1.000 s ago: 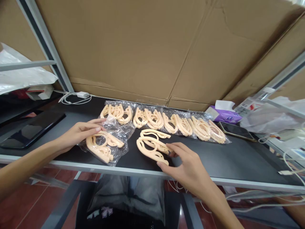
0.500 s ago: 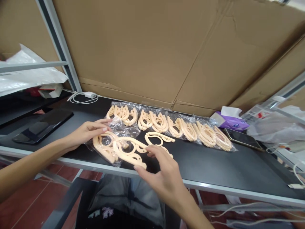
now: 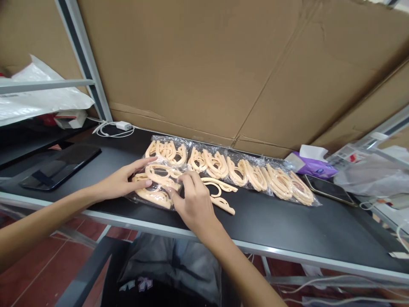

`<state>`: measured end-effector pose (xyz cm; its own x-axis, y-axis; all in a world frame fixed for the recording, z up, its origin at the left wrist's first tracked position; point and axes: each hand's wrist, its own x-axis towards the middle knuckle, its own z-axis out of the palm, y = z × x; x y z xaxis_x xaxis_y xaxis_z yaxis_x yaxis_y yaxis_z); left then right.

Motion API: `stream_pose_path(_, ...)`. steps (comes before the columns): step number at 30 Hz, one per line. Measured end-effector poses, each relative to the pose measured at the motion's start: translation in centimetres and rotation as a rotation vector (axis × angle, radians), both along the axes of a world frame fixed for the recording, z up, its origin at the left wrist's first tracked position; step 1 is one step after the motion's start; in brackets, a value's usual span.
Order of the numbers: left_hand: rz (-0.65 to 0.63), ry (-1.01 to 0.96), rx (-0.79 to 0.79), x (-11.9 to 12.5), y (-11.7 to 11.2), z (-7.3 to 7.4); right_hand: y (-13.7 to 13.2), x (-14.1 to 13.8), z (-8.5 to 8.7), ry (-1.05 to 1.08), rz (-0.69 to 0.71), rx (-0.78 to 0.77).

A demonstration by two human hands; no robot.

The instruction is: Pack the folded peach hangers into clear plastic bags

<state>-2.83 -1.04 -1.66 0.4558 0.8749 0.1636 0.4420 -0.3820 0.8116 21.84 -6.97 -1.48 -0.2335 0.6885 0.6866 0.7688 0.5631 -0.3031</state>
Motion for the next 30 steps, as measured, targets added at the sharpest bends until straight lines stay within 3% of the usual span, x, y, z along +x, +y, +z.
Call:
stream_pose_path(5,-0.02,0.08,0.068,-0.1,-0.3,0.4,0.5,0.4,0.5,-0.123,-0.131,-0.208)
stream_pose_path(9,-0.084,0.089,0.068,-0.3,-0.5,0.7,-0.7,1.2,1.1,-0.028,0.06,-0.425)
stream_pose_path(13,-0.151,0.089,0.073,-0.6,-0.6,0.8,-1.7,0.8,0.8,0.009,0.123,-0.371)
stream_pose_path(19,-0.099,0.207,0.088,-0.6,-0.6,0.8,-0.4,0.0,0.4,-0.056,-0.065,-0.418)
stream_pose_path(22,-0.066,0.237,0.118,-0.4,-0.7,0.7,-0.4,2.8,0.8,0.007,-0.037,-0.391)
stream_pose_path(25,-0.04,0.222,0.149,-0.2,-0.7,0.7,-1.0,7.3,1.0,-0.001,-0.077,-0.301)
stream_pose_path(30,-0.033,0.208,0.146,-0.2,-0.5,0.5,-1.8,12.6,0.3,-0.191,-0.204,-0.458)
